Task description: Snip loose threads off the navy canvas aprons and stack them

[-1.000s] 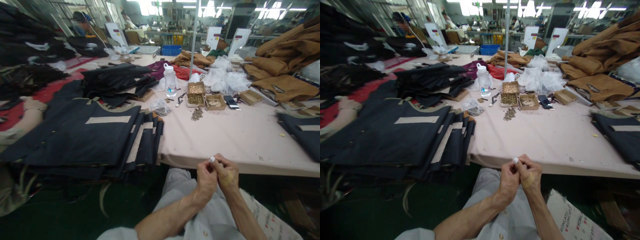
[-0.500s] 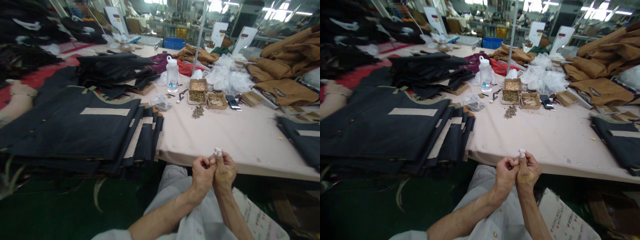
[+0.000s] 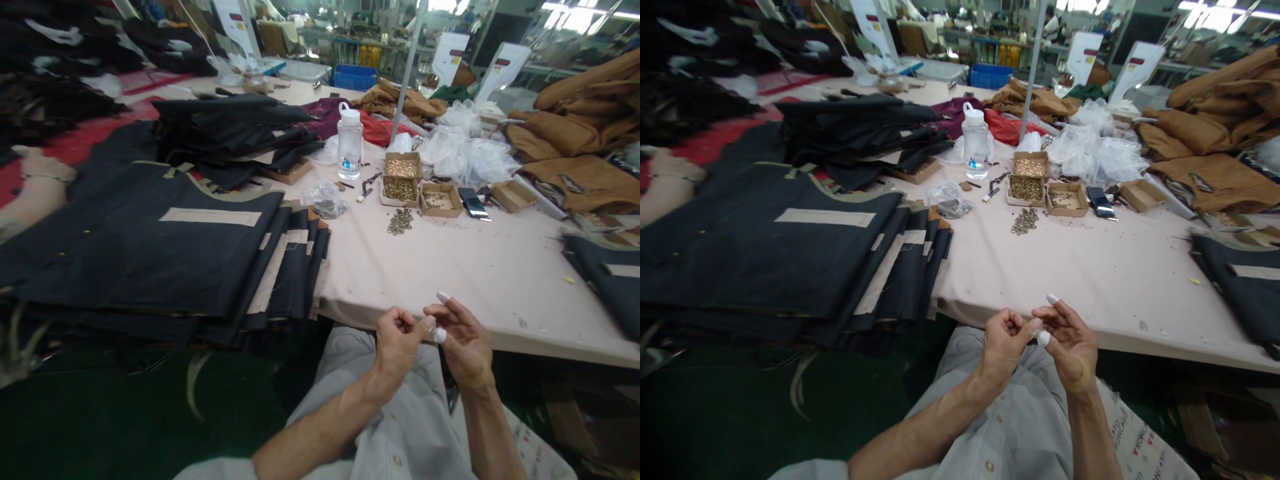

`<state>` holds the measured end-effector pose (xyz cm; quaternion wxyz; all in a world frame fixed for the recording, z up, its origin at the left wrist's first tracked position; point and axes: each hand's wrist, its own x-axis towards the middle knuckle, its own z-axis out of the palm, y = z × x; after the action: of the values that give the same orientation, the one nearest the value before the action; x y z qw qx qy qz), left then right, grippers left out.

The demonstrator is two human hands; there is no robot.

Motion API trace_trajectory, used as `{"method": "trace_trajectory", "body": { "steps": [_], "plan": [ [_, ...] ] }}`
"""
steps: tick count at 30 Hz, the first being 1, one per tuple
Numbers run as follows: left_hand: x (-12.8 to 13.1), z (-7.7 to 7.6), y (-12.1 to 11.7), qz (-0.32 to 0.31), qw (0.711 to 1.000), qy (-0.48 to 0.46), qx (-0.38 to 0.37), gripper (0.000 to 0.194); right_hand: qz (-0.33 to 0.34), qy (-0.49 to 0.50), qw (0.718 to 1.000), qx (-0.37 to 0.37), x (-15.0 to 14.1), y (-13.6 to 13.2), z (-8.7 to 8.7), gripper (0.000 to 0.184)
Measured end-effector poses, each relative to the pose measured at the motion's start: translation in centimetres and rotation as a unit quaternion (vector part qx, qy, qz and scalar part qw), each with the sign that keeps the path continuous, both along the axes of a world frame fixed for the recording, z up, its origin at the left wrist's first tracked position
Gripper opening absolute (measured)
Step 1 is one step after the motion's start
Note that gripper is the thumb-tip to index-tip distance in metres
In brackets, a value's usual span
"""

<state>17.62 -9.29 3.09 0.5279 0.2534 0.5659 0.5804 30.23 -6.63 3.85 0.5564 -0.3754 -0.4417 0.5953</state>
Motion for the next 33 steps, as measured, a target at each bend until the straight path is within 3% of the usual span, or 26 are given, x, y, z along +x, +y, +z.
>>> {"method": "trace_trajectory", "body": {
  "steps": [3,6,12,19,25,33],
  "plan": [
    [0.0,-0.3,0.2,-0.002,1.0,-0.008,0.009,0.049,-0.003,-0.003,1.0,-0.02,0.1,-0.2,-0.3,0.057],
    [0.1,0.0,0.0,0.004,1.0,0.019,0.021,0.048,-0.053,-0.02,0.998,-0.034,-0.8,-0.2,-0.4,0.049],
    [0.7,0.9,0.0,0.04,0.998,0.033,0.028,0.042,-0.136,-0.107,0.982,-0.07,-1.7,-0.3,-1.0,0.054],
    [0.1,1.2,0.6,0.035,0.998,0.049,0.009,0.038,-0.035,-0.006,0.995,-0.093,-2.0,-0.7,-0.9,0.052],
    [-0.9,1.2,0.5,0.008,0.995,0.093,0.034,0.033,-0.059,0.035,0.99,-0.127,-3.0,-1.0,-0.9,0.05],
    [-1.0,-0.2,0.3,0.015,0.988,0.132,0.082,0.028,-0.082,0.011,0.987,-0.141,-3.7,-1.0,-3.0,0.05]
  ]
}}
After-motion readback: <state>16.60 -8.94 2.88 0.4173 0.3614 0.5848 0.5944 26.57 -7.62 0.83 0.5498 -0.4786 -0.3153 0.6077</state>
